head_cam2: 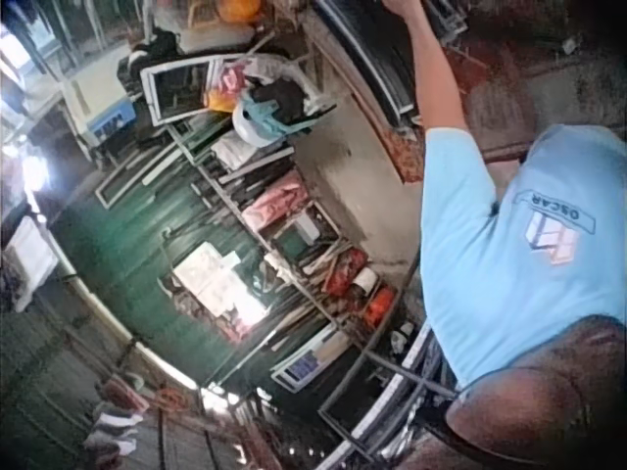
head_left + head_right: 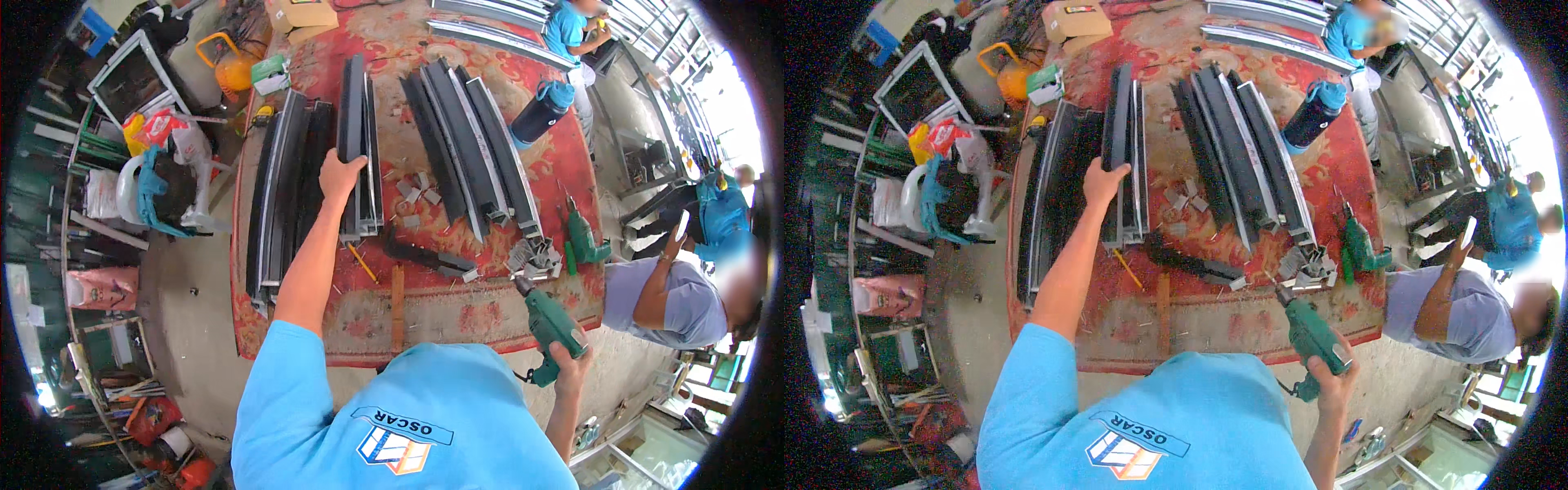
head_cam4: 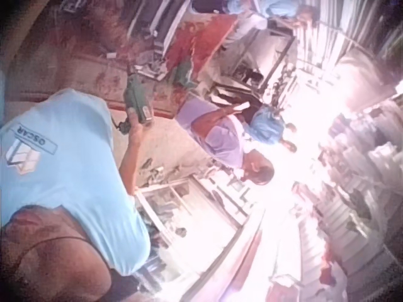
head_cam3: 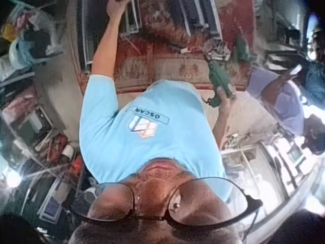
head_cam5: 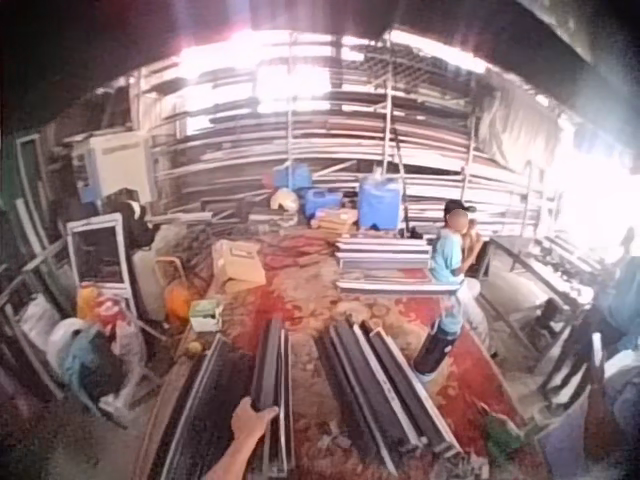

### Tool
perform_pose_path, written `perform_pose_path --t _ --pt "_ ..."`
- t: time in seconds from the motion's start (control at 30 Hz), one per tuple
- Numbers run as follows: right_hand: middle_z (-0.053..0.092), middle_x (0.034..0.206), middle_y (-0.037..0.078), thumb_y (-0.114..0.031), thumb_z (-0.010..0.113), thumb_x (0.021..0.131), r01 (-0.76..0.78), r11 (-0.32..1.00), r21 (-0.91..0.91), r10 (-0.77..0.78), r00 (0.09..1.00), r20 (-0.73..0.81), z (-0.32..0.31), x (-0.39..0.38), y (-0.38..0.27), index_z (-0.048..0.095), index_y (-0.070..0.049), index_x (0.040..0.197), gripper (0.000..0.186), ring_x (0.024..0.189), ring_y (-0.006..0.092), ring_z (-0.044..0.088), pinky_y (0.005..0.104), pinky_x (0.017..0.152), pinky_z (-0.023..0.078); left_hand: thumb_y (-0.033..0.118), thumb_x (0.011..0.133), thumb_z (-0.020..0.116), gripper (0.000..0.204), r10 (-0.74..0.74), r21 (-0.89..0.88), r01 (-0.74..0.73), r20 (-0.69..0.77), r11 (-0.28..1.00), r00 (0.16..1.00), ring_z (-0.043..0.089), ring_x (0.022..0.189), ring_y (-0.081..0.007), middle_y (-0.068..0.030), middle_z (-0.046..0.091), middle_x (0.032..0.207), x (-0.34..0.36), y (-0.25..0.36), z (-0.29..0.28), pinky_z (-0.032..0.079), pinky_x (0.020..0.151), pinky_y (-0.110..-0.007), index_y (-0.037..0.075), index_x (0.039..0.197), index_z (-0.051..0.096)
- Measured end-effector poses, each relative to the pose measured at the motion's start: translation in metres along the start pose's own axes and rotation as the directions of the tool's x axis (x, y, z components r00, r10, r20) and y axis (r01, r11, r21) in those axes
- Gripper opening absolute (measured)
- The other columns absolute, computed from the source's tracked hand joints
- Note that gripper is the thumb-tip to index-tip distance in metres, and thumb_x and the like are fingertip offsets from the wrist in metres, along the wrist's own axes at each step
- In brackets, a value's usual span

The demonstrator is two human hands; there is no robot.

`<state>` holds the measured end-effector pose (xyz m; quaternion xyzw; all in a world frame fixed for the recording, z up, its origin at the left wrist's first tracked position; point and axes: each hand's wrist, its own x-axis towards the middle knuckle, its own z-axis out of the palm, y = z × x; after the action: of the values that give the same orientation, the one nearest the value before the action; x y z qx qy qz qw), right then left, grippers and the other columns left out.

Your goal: Drilling holes into aluminum profiles using a power drill.

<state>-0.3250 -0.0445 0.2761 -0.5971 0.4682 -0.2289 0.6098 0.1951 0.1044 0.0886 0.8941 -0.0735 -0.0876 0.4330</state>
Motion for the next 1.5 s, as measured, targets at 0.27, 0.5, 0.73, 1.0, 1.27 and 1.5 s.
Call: perform_pose_path --t 0.27,0.5,0.73,1.0,1.27,1.5 --pt "0.072 0.108 0.015 -0.024 0.088 0.073 -0.083 0.996 -0.044 0.083 0.997 0.008 0.003 0.007 0.009 0.058 0.008 0.135 0.076 0.087 0.0215 0.072 0.0344 0.074 0.060 0.041 0.076 0.082 0.064 0.032 0.218 -0.011 -0.094 0.976 0.995 0.070 0.101 -0.0440 -0.0242 0.073 0.106 0.038 0.005 0.034 0.055 0.089 -0.051 -0.003 0.119 0.061" --pt "0.071 0.111 0.014 -0.022 0.088 0.074 -0.097 0.994 -0.045 0.098 0.995 0.012 0.000 0.014 0.016 0.058 0.005 0.137 0.075 0.086 0.0211 0.071 0.0338 0.073 0.060 0.042 0.076 0.083 0.067 0.042 0.049 -0.035 -0.158 0.998 0.987 0.071 0.104 -0.0407 -0.0228 0.074 0.111 0.024 -0.005 -0.008 0.053 0.092 -0.047 -0.003 0.122 0.066" --pt "0.071 0.114 0.013 -0.016 0.085 0.077 -0.114 0.989 -0.095 0.118 0.992 0.043 0.005 0.016 0.011 0.058 0.005 0.137 0.069 0.093 0.0207 0.070 0.0335 0.082 0.057 0.035 0.075 0.086 0.059 0.126 -0.035 -0.135 -0.196 0.990 0.972 0.073 0.099 -0.0335 -0.0182 0.076 0.106 -0.014 -0.026 -0.129 0.054 0.089 -0.041 0.002 0.121 0.071" --pt "0.071 0.116 0.013 -0.014 0.086 0.075 -0.092 0.982 -0.163 0.116 0.982 0.146 0.000 0.026 0.022 0.058 0.006 0.137 0.070 0.102 0.0202 0.068 0.0332 0.093 0.054 0.021 0.073 0.083 0.050 0.023 0.032 -0.018 -0.138 0.999 0.990 0.073 0.094 -0.0253 -0.0141 0.078 0.106 -0.048 -0.124 -0.206 0.054 0.087 -0.036 0.003 0.118 0.074" --pt "0.072 0.103 0.012 -0.023 0.084 0.074 -0.016 0.979 -0.202 0.052 0.984 0.170 0.004 0.013 0.023 0.059 0.007 0.134 0.071 0.081 0.0164 0.069 0.0286 0.071 0.056 0.038 0.080 0.084 0.077 -0.080 0.138 0.086 -0.046 0.987 0.996 0.061 0.127 -0.0359 -0.0238 0.064 0.136 -0.046 -0.131 -0.189 0.045 0.108 -0.041 -0.005 0.138 0.058" --pt "0.073 0.114 0.016 -0.017 0.086 0.074 -0.046 0.951 -0.305 0.102 0.980 0.173 0.006 0.003 0.013 0.059 0.007 0.135 0.071 0.102 0.0201 0.069 0.0347 0.092 0.055 0.056 0.083 0.079 0.094 -0.143 0.161 0.124 0.112 0.979 0.983 0.053 0.137 -0.0339 -0.0257 0.054 0.148 -0.033 -0.142 -0.208 0.040 0.114 -0.041 -0.005 0.148 0.049"
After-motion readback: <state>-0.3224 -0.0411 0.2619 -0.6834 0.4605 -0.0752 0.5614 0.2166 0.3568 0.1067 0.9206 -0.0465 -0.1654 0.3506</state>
